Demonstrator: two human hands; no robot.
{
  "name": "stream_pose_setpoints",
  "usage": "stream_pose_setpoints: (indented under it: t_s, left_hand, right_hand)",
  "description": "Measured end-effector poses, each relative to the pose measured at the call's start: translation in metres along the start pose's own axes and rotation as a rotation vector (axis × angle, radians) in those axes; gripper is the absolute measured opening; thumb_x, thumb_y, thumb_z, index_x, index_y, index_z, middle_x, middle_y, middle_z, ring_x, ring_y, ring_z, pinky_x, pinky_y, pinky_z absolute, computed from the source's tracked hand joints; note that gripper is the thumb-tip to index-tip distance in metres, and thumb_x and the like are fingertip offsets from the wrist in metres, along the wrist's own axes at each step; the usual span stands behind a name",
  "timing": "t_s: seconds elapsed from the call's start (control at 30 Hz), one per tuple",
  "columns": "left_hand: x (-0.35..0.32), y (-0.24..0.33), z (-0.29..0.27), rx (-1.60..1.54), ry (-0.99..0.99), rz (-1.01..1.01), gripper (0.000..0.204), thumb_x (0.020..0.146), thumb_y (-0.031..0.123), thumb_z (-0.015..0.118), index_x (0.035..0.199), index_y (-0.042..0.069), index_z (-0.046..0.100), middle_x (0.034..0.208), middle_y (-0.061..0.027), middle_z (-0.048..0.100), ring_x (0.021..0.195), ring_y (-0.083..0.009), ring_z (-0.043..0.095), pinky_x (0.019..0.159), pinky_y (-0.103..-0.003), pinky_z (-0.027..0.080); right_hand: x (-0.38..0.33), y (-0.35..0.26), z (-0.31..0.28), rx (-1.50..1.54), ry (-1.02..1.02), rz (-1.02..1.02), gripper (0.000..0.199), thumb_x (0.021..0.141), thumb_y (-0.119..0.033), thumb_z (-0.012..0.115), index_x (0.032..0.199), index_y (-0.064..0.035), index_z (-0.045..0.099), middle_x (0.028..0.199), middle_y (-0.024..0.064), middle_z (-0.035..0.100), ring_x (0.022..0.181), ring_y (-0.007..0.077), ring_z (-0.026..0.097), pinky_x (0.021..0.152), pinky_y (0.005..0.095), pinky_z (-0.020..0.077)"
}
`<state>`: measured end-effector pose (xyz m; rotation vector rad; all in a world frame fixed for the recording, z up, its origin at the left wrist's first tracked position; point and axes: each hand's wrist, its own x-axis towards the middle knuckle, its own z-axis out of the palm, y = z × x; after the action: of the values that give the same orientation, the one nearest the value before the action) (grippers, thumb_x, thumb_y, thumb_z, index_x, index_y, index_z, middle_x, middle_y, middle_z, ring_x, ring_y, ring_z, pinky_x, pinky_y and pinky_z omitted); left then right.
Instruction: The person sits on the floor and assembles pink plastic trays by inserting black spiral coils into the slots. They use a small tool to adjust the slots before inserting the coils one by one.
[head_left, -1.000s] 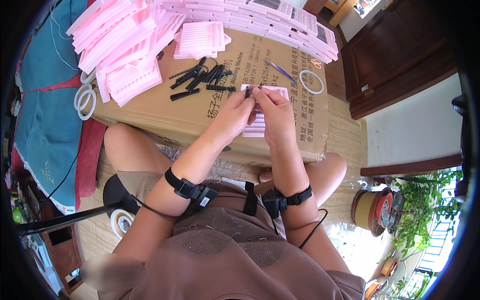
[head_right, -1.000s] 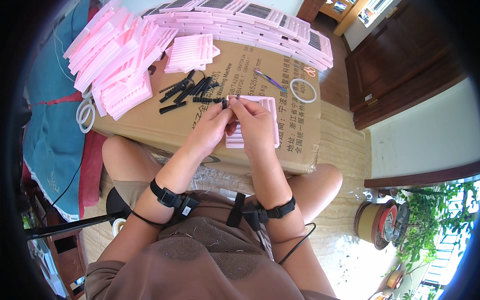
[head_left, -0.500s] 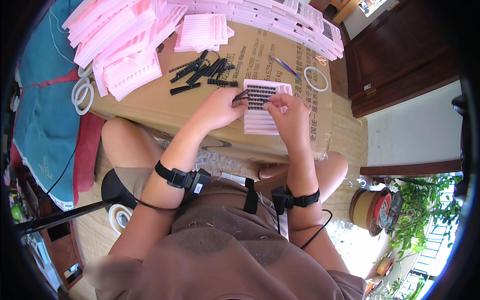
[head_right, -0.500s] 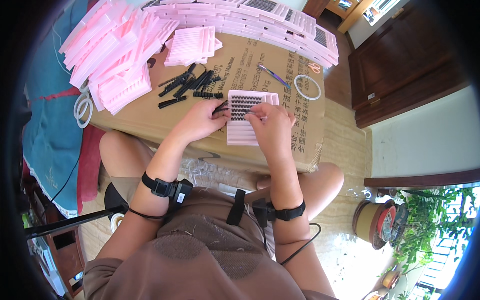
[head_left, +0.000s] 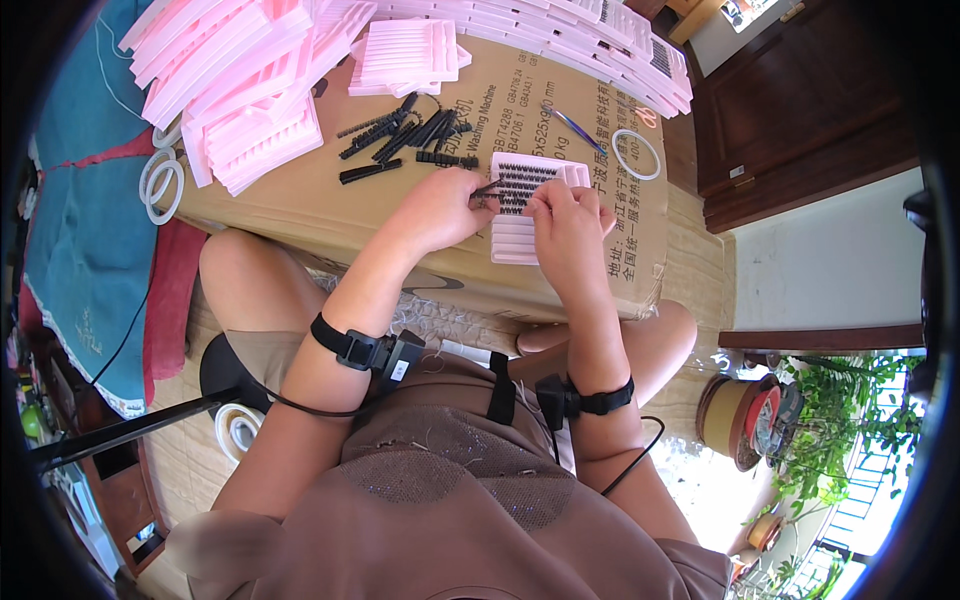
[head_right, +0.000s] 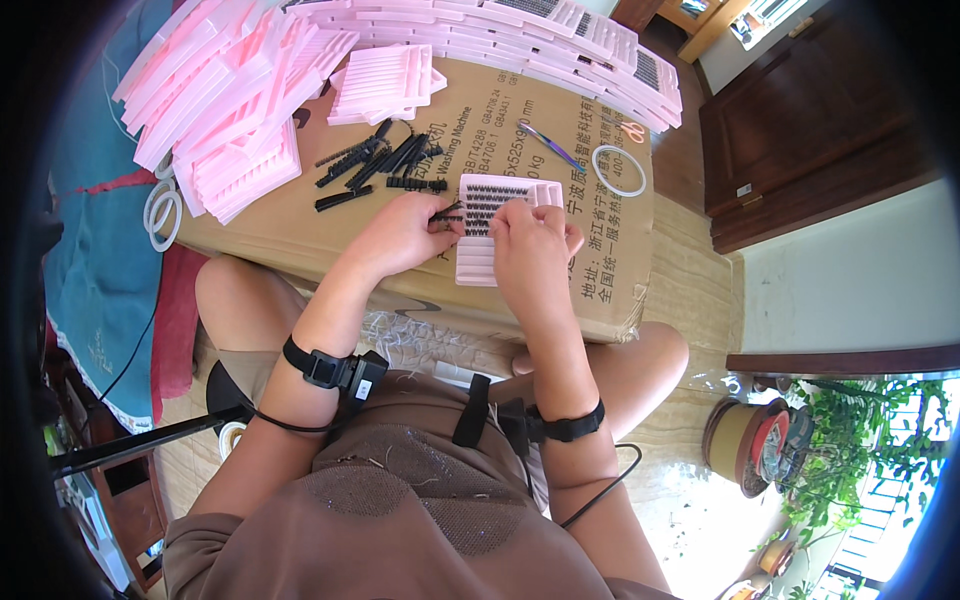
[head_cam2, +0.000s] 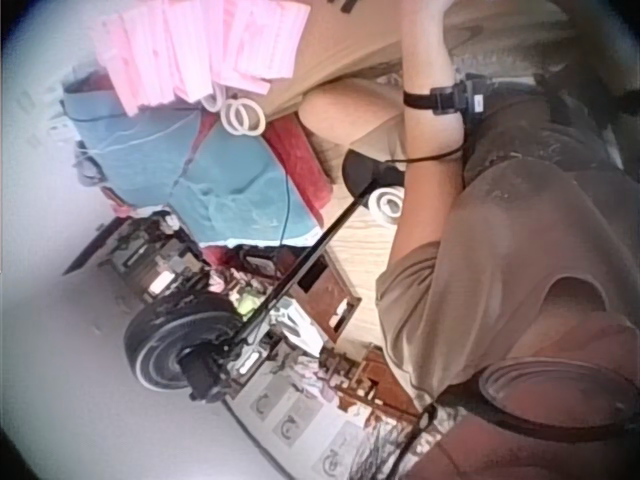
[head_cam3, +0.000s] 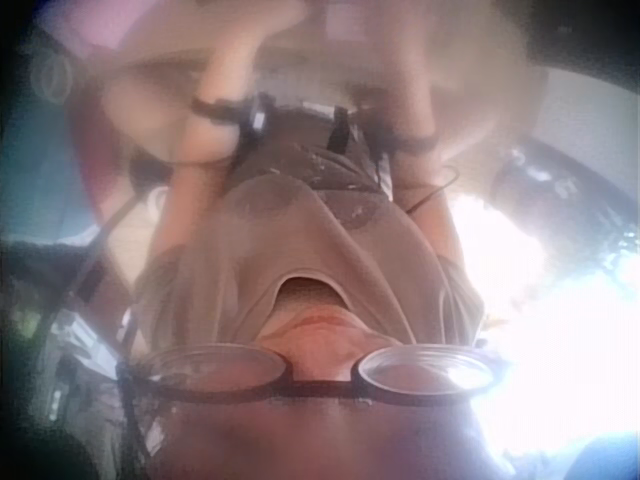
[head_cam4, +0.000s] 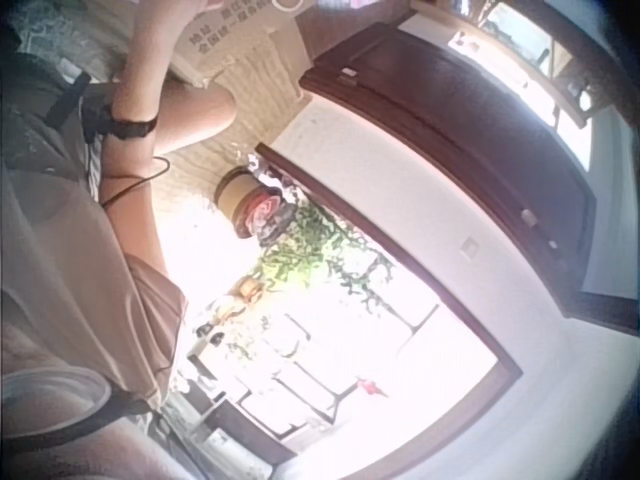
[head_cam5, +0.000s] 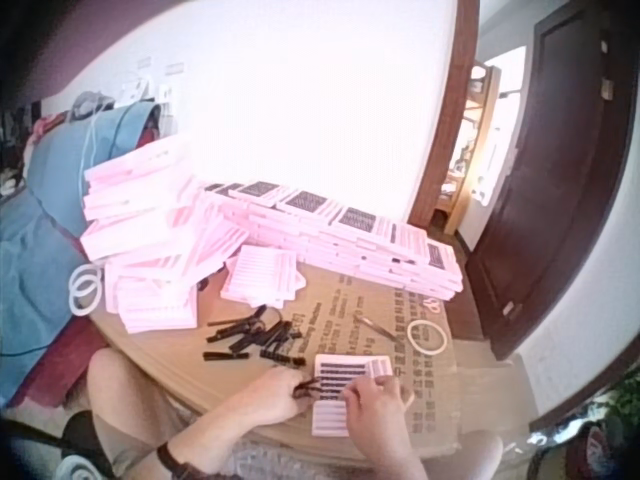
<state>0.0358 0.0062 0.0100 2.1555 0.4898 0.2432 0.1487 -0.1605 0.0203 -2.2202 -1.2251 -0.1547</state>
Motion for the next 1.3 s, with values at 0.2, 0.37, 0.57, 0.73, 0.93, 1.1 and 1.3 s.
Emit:
stream_pose_setpoints:
  t_s: [0.2, 0.37, 0.57, 0.73, 0.93, 1.1, 1.3]
  left_hand:
    - [-0.002, 0.004, -0.003, 0.085, 0.010, 0.009, 0.020, 0.084, 0.012, 0.075, 0.097, -0.002, 0.073, 0.083, -0.0194, 0.072, 0.078, -0.0307, 0.070, 0.073, -0.040, 0.054]
    - [-0.002, 0.003, -0.002, 0.048, 0.008, -0.009, 0.021, 0.083, 0.013, 0.075, 0.097, -0.003, 0.073, 0.087, -0.0202, 0.072, 0.078, -0.0320, 0.070, 0.074, -0.040, 0.054]
    - [0.000, 0.001, 0.002, 0.030, 0.021, 0.026, 0.020, 0.082, 0.012, 0.077, 0.097, -0.002, 0.074, 0.089, -0.0205, 0.073, 0.080, -0.0315, 0.072, 0.074, -0.039, 0.054]
    - [0.000, 0.000, 0.001, 0.026, 0.006, 0.005, 0.018, 0.082, 0.010, 0.075, 0.096, -0.001, 0.076, 0.089, -0.0207, 0.073, 0.081, -0.0311, 0.072, 0.074, -0.039, 0.055]
    - [0.001, 0.000, 0.000, 0.017, 0.004, 0.014, 0.017, 0.081, 0.009, 0.073, 0.096, 0.001, 0.077, 0.089, -0.0204, 0.074, 0.082, -0.0316, 0.072, 0.075, -0.040, 0.055]
    - [0.002, 0.000, -0.001, 0.028, -0.019, -0.021, 0.017, 0.081, 0.013, 0.074, 0.095, 0.004, 0.078, 0.089, -0.0198, 0.074, 0.085, -0.0345, 0.072, 0.078, -0.042, 0.056]
    - [0.000, 0.005, -0.003, -0.029, -0.049, -0.010, 0.020, 0.080, 0.013, 0.077, 0.095, -0.001, 0.076, 0.089, -0.0200, 0.074, 0.080, -0.0302, 0.072, 0.075, -0.038, 0.055]
  right_hand:
    - [0.002, -0.005, 0.018, 0.113, -0.041, -0.034, 0.008, 0.097, -0.019, 0.065, 0.094, -0.0129, 0.069, 0.086, 0.0057, 0.071, 0.102, 0.0297, 0.061, 0.098, 0.0495, 0.0331]
    - [0.011, 0.009, -0.006, 0.215, 0.029, 0.149, 0.011, 0.096, -0.022, 0.068, 0.095, -0.0117, 0.071, 0.092, 0.0049, 0.072, 0.104, 0.0276, 0.060, 0.100, 0.0461, 0.0344]
    - [-0.003, 0.012, -0.016, 0.031, -0.078, 0.008, 0.009, 0.085, -0.021, 0.077, 0.089, -0.0136, 0.078, 0.136, 0.0070, 0.059, 0.128, 0.0332, 0.047, 0.107, 0.0543, 0.0278]
    - [-0.009, 0.006, -0.001, -0.017, -0.086, 0.007, 0.009, 0.086, -0.019, 0.075, 0.092, -0.0140, 0.079, 0.141, 0.0087, 0.056, 0.135, 0.0356, 0.043, 0.108, 0.0570, 0.0271]
    - [-0.007, 0.006, 0.003, -0.045, -0.085, 0.022, 0.010, 0.087, -0.021, 0.074, 0.092, -0.0138, 0.078, 0.142, 0.0087, 0.056, 0.136, 0.0358, 0.042, 0.109, 0.0586, 0.0274]
    - [-0.008, 0.005, 0.005, -0.057, -0.082, 0.021, 0.010, 0.088, -0.021, 0.073, 0.091, -0.0133, 0.077, 0.142, 0.0094, 0.056, 0.136, 0.0364, 0.042, 0.109, 0.0603, 0.0277]
    - [-0.008, 0.006, 0.004, -0.051, -0.094, 0.022, 0.010, 0.088, -0.022, 0.073, 0.091, -0.0127, 0.077, 0.142, 0.0096, 0.056, 0.136, 0.0364, 0.042, 0.109, 0.0606, 0.0278]
